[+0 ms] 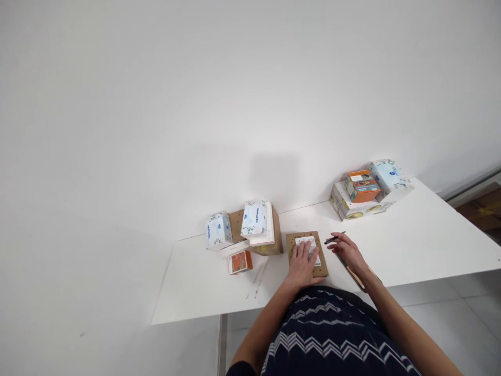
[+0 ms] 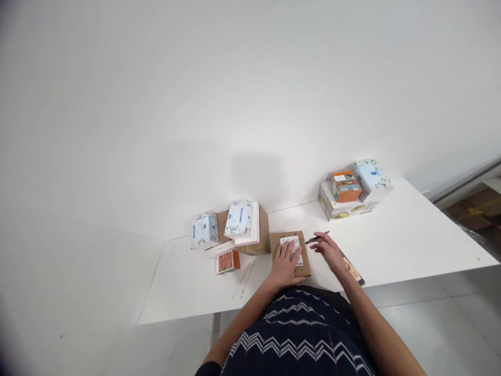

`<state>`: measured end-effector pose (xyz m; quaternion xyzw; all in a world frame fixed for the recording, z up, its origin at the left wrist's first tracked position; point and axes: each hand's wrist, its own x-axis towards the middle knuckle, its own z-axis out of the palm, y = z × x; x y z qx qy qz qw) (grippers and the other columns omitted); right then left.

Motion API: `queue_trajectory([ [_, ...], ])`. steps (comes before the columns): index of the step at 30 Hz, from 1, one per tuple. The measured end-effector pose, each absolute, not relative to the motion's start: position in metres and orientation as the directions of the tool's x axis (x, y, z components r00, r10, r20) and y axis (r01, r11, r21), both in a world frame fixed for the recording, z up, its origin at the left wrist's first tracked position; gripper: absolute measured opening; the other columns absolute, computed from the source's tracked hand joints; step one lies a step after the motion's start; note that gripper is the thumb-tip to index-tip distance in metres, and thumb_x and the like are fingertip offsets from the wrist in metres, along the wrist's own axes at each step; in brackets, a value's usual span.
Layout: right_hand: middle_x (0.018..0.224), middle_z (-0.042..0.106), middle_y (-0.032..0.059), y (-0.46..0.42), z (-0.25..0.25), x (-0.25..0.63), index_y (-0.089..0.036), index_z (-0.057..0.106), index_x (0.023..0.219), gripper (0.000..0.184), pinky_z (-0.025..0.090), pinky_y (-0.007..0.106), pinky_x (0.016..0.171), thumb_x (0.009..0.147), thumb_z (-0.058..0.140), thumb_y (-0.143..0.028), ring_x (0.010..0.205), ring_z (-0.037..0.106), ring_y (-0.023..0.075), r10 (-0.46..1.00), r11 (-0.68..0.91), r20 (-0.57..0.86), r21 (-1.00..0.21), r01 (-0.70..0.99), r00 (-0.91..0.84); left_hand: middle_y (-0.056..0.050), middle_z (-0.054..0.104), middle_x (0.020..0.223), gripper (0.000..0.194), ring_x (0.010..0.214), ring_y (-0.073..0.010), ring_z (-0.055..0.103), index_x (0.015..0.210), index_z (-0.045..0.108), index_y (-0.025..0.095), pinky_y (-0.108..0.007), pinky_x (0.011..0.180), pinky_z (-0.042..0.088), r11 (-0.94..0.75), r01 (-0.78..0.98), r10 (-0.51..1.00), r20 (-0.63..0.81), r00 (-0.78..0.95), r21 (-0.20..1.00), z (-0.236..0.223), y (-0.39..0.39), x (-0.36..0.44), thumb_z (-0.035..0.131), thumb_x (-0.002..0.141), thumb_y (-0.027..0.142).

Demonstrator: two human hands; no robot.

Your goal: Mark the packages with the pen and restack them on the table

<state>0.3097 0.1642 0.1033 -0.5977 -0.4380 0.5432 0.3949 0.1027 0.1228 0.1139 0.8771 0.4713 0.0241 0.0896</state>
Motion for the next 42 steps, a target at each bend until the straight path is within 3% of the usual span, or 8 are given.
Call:
queue_trajectory([
  [2, 0.084, 0.067, 0.0007, 0.168, 0.124, 0.299, -0.023, 0.052, 0.105, 0.034, 0.049, 0.031, 0.072, 0.073, 0.06, -0.033, 0.075, 0.065, 0.0172, 0.981, -0.192, -0.194, -0.977, -0.095, 0.017, -0.021, 0.021, 0.155, 0.099, 0.141, -0.041, 0.022, 0.148, 0.027, 0.016, -0.053, 0.112, 0.022, -0.524, 0.838, 0.847, -0.014, 0.532, 0.15, 0.108, 0.126, 0.112, 0.057, 0.072, 0.07],
  [4, 0.069, 0.059, -0.0048, 0.171, 0.142, 0.286, -0.024, 0.051, 0.092, 0.03, 0.046, 0.029, 0.068, 0.07, 0.069, -0.035, 0.065, 0.057, 0.0141, 0.994, -0.08, -0.09, -0.985, -0.154, 0.06, -0.022, 0.022, 0.155, 0.098, 0.14, -0.0428, 0.024, 0.147, 0.028, 0.015, -0.054, 0.11, 0.024, -0.517, 0.843, 0.853, 0.015, 0.521, 0.144, 0.104, 0.127, 0.118, 0.056, 0.071, 0.071],
  [8, 0.055, 0.043, -0.007, 0.174, 0.16, 0.262, -0.024, 0.049, 0.072, 0.027, 0.04, 0.027, 0.057, 0.085, 0.053, -0.047, 0.053, 0.043, 0.0127, 0.99, -0.062, -0.062, -0.998, -0.003, 0.125, -0.02, 0.029, 0.152, 0.094, 0.137, -0.0422, 0.029, 0.145, 0.033, 0.017, -0.053, 0.109, 0.027, -0.515, 0.841, 0.857, 0.076, 0.51, 0.164, 0.1, 0.126, 0.119, 0.057, 0.07, 0.07],
  [11, 0.062, 0.055, -0.0027, 0.177, 0.155, 0.253, -0.023, 0.06, 0.086, 0.034, 0.044, 0.031, 0.063, 0.089, 0.041, -0.05, 0.06, 0.051, 0.0166, 0.992, -0.102, -0.099, -0.994, 0.035, 0.081, -0.02, 0.036, 0.148, 0.093, 0.136, -0.0396, 0.033, 0.143, 0.037, 0.017, -0.051, 0.11, 0.027, -0.509, 0.84, 0.86, 0.128, 0.493, 0.185, 0.098, 0.125, 0.117, 0.061, 0.068, 0.065],
  [16, 0.086, 0.065, 0.0036, 0.18, 0.13, 0.245, -0.021, 0.06, 0.089, 0.03, 0.05, 0.034, 0.075, 0.081, 0.049, -0.048, 0.078, 0.06, 0.0202, 0.998, -0.059, -0.054, -0.991, 0.123, 0.038, -0.021, 0.045, 0.141, 0.086, 0.134, -0.0368, 0.037, 0.137, 0.045, 0.013, -0.049, 0.11, 0.029, -0.514, 0.835, 0.856, 0.176, 0.485, 0.196, 0.095, 0.124, 0.117, 0.062, 0.068, 0.062],
  [20, 0.077, 0.061, 0.0, 0.181, 0.122, 0.239, -0.023, 0.051, 0.079, 0.019, 0.049, 0.033, 0.075, 0.078, 0.05, -0.042, 0.075, 0.058, 0.0191, 0.993, -0.056, -0.034, -0.977, 0.205, 0.11, -0.021, 0.047, 0.139, 0.087, 0.134, -0.0373, 0.037, 0.137, 0.045, 0.012, -0.049, 0.109, 0.031, -0.516, 0.836, 0.852, 0.209, 0.48, 0.184, 0.091, 0.124, 0.117, 0.06, 0.069, 0.064],
  [30, 0.07, 0.06, 0.0013, 0.187, 0.122, 0.237, -0.024, 0.051, 0.076, 0.018, 0.046, 0.036, 0.073, 0.078, 0.044, -0.04, 0.067, 0.057, 0.0208, 0.99, -0.121, -0.076, -0.9, 0.42, 0.122, -0.021, 0.05, 0.136, 0.084, 0.131, -0.0381, 0.041, 0.133, 0.05, 0.011, -0.051, 0.107, 0.035, -0.537, 0.828, 0.833, 0.261, 0.488, 0.161, 0.087, 0.125, 0.116, 0.059, 0.069, 0.065],
  [42, 0.067, 0.057, -0.0013, 0.189, 0.12, 0.235, -0.024, 0.049, 0.075, 0.017, 0.045, 0.03, 0.068, 0.079, 0.043, -0.04, 0.061, 0.053, 0.0169, 0.994, -0.091, -0.055, -0.901, 0.425, 0.096, -0.023, 0.05, 0.135, 0.081, 0.133, -0.0381, 0.039, 0.129, 0.052, 0.011, -0.051, 0.108, 0.034, -0.542, 0.821, 0.83, 0.27, 0.488, 0.18, 0.083, 0.125, 0.115, 0.06, 0.068, 0.064],
])
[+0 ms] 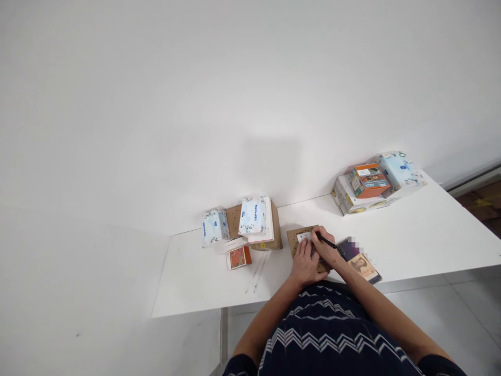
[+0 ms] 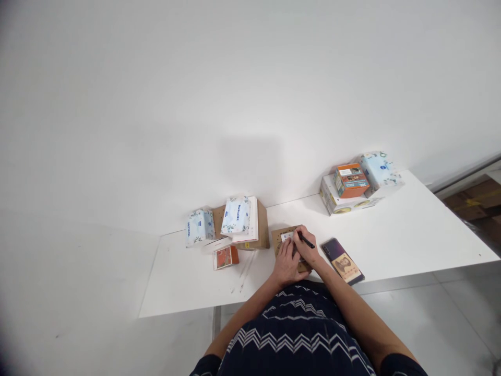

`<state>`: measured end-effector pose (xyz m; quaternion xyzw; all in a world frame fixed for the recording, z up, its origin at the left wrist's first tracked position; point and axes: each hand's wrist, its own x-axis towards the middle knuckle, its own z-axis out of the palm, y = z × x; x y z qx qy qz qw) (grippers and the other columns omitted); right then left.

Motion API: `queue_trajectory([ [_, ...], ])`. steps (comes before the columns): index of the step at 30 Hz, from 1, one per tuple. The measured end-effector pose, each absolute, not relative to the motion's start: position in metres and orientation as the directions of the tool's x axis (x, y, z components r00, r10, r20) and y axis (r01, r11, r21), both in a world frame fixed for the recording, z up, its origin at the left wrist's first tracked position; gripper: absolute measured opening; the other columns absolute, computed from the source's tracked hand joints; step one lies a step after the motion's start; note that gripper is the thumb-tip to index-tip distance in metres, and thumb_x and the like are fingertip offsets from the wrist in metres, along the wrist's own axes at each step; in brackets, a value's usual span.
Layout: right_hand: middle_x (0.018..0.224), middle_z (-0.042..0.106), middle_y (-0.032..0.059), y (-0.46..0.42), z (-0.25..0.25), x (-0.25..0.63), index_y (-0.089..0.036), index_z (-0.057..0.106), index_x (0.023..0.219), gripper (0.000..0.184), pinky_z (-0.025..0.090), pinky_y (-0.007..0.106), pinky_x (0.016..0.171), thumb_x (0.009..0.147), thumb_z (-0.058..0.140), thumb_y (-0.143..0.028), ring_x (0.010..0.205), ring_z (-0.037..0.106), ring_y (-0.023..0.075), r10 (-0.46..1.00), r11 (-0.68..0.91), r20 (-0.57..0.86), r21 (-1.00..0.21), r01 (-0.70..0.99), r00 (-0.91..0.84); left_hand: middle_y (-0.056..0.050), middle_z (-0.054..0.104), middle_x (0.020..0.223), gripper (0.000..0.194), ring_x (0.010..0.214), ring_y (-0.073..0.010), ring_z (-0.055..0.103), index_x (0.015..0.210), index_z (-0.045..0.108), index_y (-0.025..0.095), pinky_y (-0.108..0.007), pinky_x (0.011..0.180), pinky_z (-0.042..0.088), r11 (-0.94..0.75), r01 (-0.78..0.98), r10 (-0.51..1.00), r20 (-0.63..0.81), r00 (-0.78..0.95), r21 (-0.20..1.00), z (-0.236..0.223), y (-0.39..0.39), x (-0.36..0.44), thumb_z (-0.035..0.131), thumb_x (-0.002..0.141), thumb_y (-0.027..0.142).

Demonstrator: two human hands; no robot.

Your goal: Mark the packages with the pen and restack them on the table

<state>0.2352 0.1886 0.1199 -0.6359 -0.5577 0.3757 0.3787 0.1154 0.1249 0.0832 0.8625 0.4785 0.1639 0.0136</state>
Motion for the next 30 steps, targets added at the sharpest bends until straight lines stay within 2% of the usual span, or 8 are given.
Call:
queue_trajectory([
  [9, 0.065, 0.058, -0.0013, 0.188, 0.118, 0.237, -0.024, 0.051, 0.073, 0.019, 0.046, 0.031, 0.066, 0.077, 0.049, -0.042, 0.061, 0.054, 0.0173, 0.985, -0.121, -0.072, -0.937, 0.327, 0.157, -0.021, 0.049, 0.137, 0.079, 0.133, -0.0376, 0.038, 0.128, 0.054, 0.014, -0.053, 0.108, 0.033, -0.533, 0.828, 0.84, 0.224, 0.494, 0.172, 0.086, 0.125, 0.115, 0.062, 0.067, 0.064],
  [14, 0.065, 0.059, -0.0009, 0.189, 0.111, 0.253, -0.023, 0.049, 0.085, 0.031, 0.048, 0.03, 0.055, 0.086, 0.036, -0.05, 0.053, 0.055, 0.0155, 0.938, -0.234, -0.152, -0.941, 0.245, 0.311, -0.018, 0.051, 0.135, 0.069, 0.133, -0.0367, 0.039, 0.12, 0.06, 0.017, -0.05, 0.108, 0.034, -0.53, 0.83, 0.838, 0.259, 0.48, 0.174, 0.088, 0.125, 0.116, 0.06, 0.069, 0.063],
  [18, 0.076, 0.064, 0.0034, 0.2, 0.098, 0.278, -0.019, 0.052, 0.089, 0.027, 0.051, 0.028, 0.056, 0.089, 0.038, -0.042, 0.061, 0.061, 0.0153, 0.909, -0.37, -0.277, -0.881, 0.294, 0.312, -0.018, 0.051, 0.134, 0.069, 0.132, -0.0373, 0.04, 0.119, 0.06, 0.016, -0.05, 0.108, 0.034, -0.54, 0.826, 0.826, 0.29, 0.483, 0.161, 0.089, 0.124, 0.115, 0.06, 0.069, 0.063],
  [22, 0.059, 0.062, 0.0041, 0.207, 0.075, 0.298, -0.014, 0.059, 0.072, 0.015, 0.05, 0.031, 0.052, 0.08, 0.059, -0.027, 0.051, 0.06, 0.0173, 0.857, -0.504, -0.488, -0.729, 0.463, 0.165, -0.018, 0.052, 0.133, 0.068, 0.132, -0.0369, 0.04, 0.12, 0.059, 0.017, -0.05, 0.107, 0.035, -0.542, 0.826, 0.824, 0.291, 0.486, 0.156, 0.092, 0.124, 0.115, 0.06, 0.07, 0.063],
  [24, 0.069, 0.066, 0.0078, 0.205, 0.062, 0.301, -0.01, 0.064, 0.076, 0.016, 0.053, 0.034, 0.058, 0.081, 0.064, -0.025, 0.059, 0.064, 0.0194, 0.823, -0.513, -0.559, -0.652, 0.559, 0.103, -0.018, 0.052, 0.133, 0.068, 0.132, -0.0366, 0.041, 0.12, 0.059, 0.017, -0.05, 0.107, 0.036, -0.537, 0.828, 0.828, 0.289, 0.481, 0.16, 0.093, 0.124, 0.115, 0.06, 0.07, 0.062],
  [26, 0.097, 0.067, 0.0105, 0.199, 0.051, 0.3, -0.01, 0.064, 0.1, 0.025, 0.055, 0.038, 0.072, 0.086, 0.063, -0.03, 0.082, 0.066, 0.021, 0.804, -0.491, -0.59, -0.596, 0.636, 0.068, -0.018, 0.052, 0.133, 0.069, 0.131, -0.0369, 0.041, 0.121, 0.059, 0.017, -0.051, 0.106, 0.036, -0.537, 0.828, 0.828, 0.29, 0.48, 0.163, 0.093, 0.124, 0.115, 0.061, 0.069, 0.062],
  [28, 0.119, 0.06, 0.0085, 0.194, 0.043, 0.297, -0.017, 0.057, 0.12, 0.034, 0.053, 0.041, 0.083, 0.09, 0.058, -0.034, 0.099, 0.062, 0.0202, 0.799, -0.459, -0.599, -0.553, 0.696, 0.051, -0.018, 0.051, 0.134, 0.07, 0.131, -0.0372, 0.041, 0.121, 0.058, 0.017, -0.051, 0.105, 0.037, -0.537, 0.827, 0.828, 0.29, 0.48, 0.165, 0.093, 0.124, 0.115, 0.063, 0.067, 0.062],
  [30, 0.115, 0.062, 0.0092, 0.189, 0.039, 0.296, -0.017, 0.06, 0.114, 0.03, 0.052, 0.04, 0.083, 0.09, 0.058, -0.034, 0.099, 0.062, 0.0212, 0.802, -0.427, -0.595, -0.514, 0.744, 0.049, -0.019, 0.051, 0.134, 0.071, 0.131, -0.0372, 0.041, 0.122, 0.057, 0.017, -0.051, 0.105, 0.037, -0.536, 0.828, 0.828, 0.291, 0.479, 0.166, 0.092, 0.124, 0.114, 0.063, 0.067, 0.062],
])
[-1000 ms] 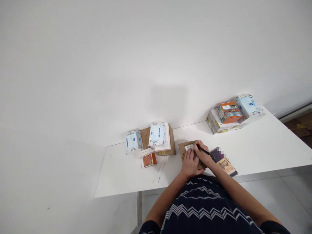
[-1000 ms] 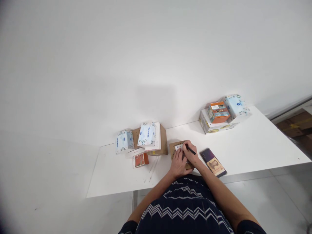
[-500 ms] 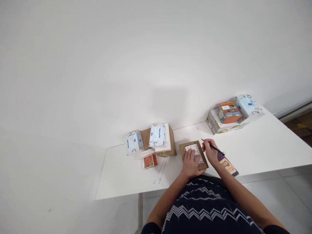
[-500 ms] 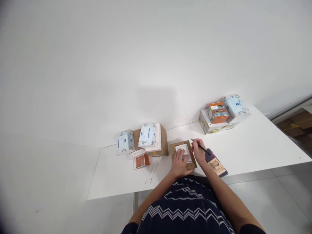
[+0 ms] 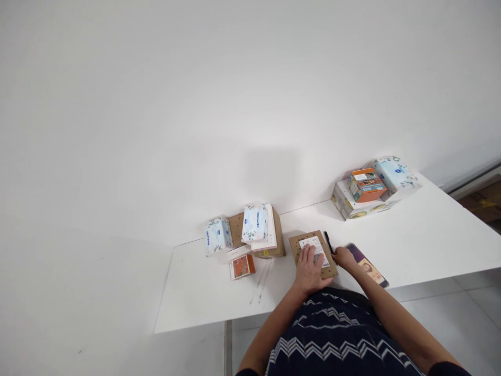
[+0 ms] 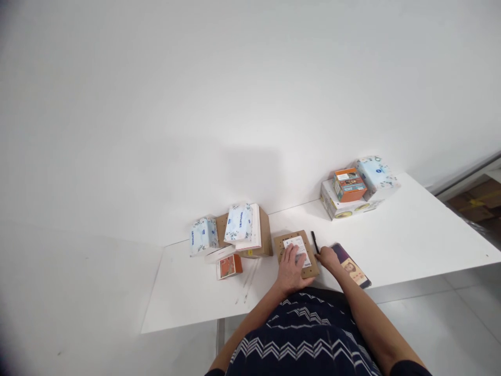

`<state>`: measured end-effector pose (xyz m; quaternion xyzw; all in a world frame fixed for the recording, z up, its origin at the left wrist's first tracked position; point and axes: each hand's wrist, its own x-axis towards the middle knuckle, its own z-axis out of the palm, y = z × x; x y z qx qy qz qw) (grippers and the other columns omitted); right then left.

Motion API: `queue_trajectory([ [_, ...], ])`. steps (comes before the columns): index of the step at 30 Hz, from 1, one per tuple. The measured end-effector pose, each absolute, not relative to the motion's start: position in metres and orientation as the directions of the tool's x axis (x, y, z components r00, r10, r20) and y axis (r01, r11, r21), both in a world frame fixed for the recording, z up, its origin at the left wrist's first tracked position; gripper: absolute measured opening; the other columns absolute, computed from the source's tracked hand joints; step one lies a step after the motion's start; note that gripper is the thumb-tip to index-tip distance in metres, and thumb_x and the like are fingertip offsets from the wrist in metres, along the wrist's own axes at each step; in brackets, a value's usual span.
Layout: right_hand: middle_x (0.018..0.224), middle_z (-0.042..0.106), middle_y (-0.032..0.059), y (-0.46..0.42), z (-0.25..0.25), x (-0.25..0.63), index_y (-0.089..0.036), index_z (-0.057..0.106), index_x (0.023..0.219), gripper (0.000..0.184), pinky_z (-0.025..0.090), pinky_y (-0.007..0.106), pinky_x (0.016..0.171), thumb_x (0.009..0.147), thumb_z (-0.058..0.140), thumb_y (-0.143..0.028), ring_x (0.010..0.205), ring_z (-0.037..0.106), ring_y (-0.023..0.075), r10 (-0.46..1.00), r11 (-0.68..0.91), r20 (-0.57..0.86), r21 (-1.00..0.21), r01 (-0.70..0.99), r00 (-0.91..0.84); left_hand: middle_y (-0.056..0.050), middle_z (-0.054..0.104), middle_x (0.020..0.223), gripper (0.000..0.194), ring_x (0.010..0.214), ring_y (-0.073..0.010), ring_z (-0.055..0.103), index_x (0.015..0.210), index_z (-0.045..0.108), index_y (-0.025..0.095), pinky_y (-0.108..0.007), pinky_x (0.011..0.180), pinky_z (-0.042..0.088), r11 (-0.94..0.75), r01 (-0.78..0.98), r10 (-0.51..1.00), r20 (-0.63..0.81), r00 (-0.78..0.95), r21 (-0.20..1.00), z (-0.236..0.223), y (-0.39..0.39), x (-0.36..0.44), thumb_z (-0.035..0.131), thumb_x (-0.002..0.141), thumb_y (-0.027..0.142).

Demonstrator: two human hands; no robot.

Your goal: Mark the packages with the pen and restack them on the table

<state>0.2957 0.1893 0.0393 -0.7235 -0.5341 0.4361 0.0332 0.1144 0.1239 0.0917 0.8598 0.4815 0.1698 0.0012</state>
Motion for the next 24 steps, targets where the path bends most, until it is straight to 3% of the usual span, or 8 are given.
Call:
queue_trajectory([
  [4, 0.082, 0.069, 0.013, 0.184, 0.046, 0.302, -0.015, 0.066, 0.081, 0.017, 0.048, 0.034, 0.071, 0.084, 0.06, -0.031, 0.084, 0.066, 0.0266, 0.84, -0.373, -0.536, -0.453, 0.81, 0.087, -0.018, 0.051, 0.134, 0.07, 0.131, -0.037, 0.041, 0.122, 0.057, 0.017, -0.051, 0.105, 0.037, -0.536, 0.828, 0.827, 0.296, 0.477, 0.164, 0.09, 0.124, 0.114, 0.063, 0.067, 0.061],
  [6, 0.091, 0.068, 0.016, 0.178, 0.052, 0.31, -0.015, 0.065, 0.091, 0.021, 0.046, 0.037, 0.075, 0.083, 0.057, -0.032, 0.091, 0.064, 0.0294, 0.868, -0.354, -0.481, -0.425, 0.833, 0.124, -0.018, 0.051, 0.134, 0.071, 0.131, -0.0372, 0.041, 0.121, 0.058, 0.016, -0.05, 0.106, 0.037, -0.537, 0.828, 0.827, 0.296, 0.478, 0.164, 0.09, 0.124, 0.114, 0.063, 0.067, 0.062],
  [9, 0.116, 0.059, 0.0213, 0.158, 0.056, 0.324, -0.016, 0.057, 0.117, 0.044, 0.043, 0.049, 0.081, 0.079, 0.06, -0.037, 0.105, 0.056, 0.0378, 0.883, -0.365, -0.411, -0.296, 0.883, 0.227, -0.019, 0.051, 0.133, 0.071, 0.13, -0.0377, 0.042, 0.12, 0.058, 0.016, -0.05, 0.106, 0.037, -0.541, 0.826, 0.823, 0.303, 0.48, 0.16, 0.091, 0.124, 0.114, 0.063, 0.067, 0.063],
  [13, 0.128, 0.052, 0.0183, 0.126, 0.046, 0.338, -0.024, 0.045, 0.135, 0.061, 0.043, 0.053, 0.08, 0.078, 0.06, -0.041, 0.107, 0.052, 0.0395, 0.897, -0.337, -0.35, -0.141, 0.931, 0.272, -0.019, 0.052, 0.133, 0.071, 0.13, -0.0377, 0.042, 0.12, 0.058, 0.016, -0.05, 0.106, 0.038, -0.543, 0.824, 0.82, 0.312, 0.48, 0.159, 0.09, 0.124, 0.114, 0.061, 0.068, 0.064],
  [17, 0.13, 0.052, 0.0176, 0.112, 0.036, 0.346, -0.024, 0.047, 0.135, 0.056, 0.044, 0.05, 0.082, 0.082, 0.052, -0.039, 0.109, 0.051, 0.0377, 0.927, -0.257, -0.324, -0.175, 0.95, 0.191, -0.018, 0.052, 0.133, 0.07, 0.131, -0.0375, 0.041, 0.121, 0.058, 0.017, -0.051, 0.105, 0.038, -0.538, 0.827, 0.826, 0.296, 0.48, 0.16, 0.09, 0.124, 0.114, 0.061, 0.069, 0.064],
  [20, 0.129, 0.053, 0.0181, 0.118, 0.037, 0.35, -0.024, 0.051, 0.133, 0.057, 0.044, 0.053, 0.084, 0.078, 0.055, -0.039, 0.111, 0.05, 0.039, 0.921, -0.307, -0.322, -0.248, 0.919, 0.221, -0.018, 0.051, 0.134, 0.071, 0.131, -0.0376, 0.041, 0.121, 0.058, 0.017, -0.051, 0.105, 0.037, -0.539, 0.827, 0.825, 0.298, 0.48, 0.161, 0.09, 0.124, 0.114, 0.061, 0.069, 0.064],
  [22, 0.119, 0.059, 0.0175, 0.126, 0.044, 0.352, -0.024, 0.054, 0.13, 0.058, 0.045, 0.052, 0.084, 0.074, 0.057, -0.04, 0.107, 0.054, 0.0382, 0.882, -0.429, -0.373, -0.384, 0.818, 0.287, -0.019, 0.051, 0.134, 0.072, 0.131, -0.0377, 0.041, 0.121, 0.059, 0.016, -0.051, 0.106, 0.037, -0.54, 0.826, 0.825, 0.297, 0.481, 0.162, 0.091, 0.125, 0.114, 0.061, 0.068, 0.065],
  [24, 0.103, 0.065, 0.0142, 0.136, 0.058, 0.351, -0.022, 0.053, 0.129, 0.061, 0.049, 0.048, 0.079, 0.072, 0.058, -0.043, 0.097, 0.06, 0.034, 0.823, -0.562, -0.474, -0.599, 0.571, 0.313, -0.019, 0.052, 0.133, 0.073, 0.13, -0.0377, 0.041, 0.121, 0.059, 0.017, -0.051, 0.106, 0.037, -0.538, 0.826, 0.828, 0.284, 0.483, 0.166, 0.092, 0.125, 0.114, 0.062, 0.067, 0.066],
])
